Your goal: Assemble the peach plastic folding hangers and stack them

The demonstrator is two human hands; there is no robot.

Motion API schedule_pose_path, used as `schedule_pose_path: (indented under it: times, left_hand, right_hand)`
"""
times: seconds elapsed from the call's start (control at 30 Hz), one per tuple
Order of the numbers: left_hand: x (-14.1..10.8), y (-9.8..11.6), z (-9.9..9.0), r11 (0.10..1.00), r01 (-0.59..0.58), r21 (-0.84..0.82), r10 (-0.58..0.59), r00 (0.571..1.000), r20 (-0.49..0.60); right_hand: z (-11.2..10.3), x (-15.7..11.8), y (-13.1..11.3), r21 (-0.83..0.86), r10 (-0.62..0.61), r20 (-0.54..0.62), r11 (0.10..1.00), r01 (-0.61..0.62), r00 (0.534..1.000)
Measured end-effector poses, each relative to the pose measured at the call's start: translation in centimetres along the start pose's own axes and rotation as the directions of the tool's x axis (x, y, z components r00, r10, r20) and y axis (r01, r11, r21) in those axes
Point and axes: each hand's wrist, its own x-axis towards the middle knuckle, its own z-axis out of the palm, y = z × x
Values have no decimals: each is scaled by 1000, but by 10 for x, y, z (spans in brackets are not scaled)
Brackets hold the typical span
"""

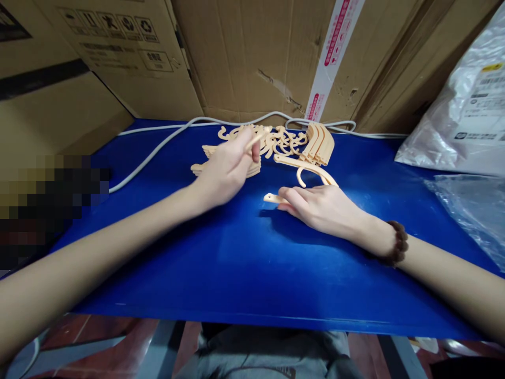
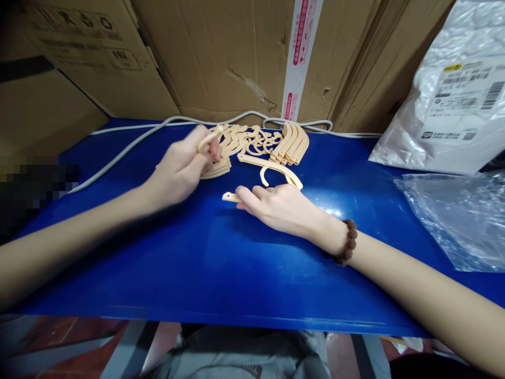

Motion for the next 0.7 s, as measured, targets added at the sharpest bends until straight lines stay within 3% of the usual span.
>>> schedule_pose_path:
  times: [0.13,0.37,0.53,0.7]
  left_hand:
    - [-23,10,7,995,-98,3,96,985,141]
    - [-32,12,11,931,-257,258,199,953,229]
    - [-34,12,13,917,-270,295,212,954,215]
    - [-34,11,12,913,-218,344,154,967,204]
  right_hand:
    - [3,-1,0,-15,32,-16,999,-32,999]
    - [2,0,3,14,59,-76,998,-58,995]
    - [-1,-1,5,80,99,-51,992,-94,994]
    - [-5,-1,10,30,23,-96,999,-20,995]
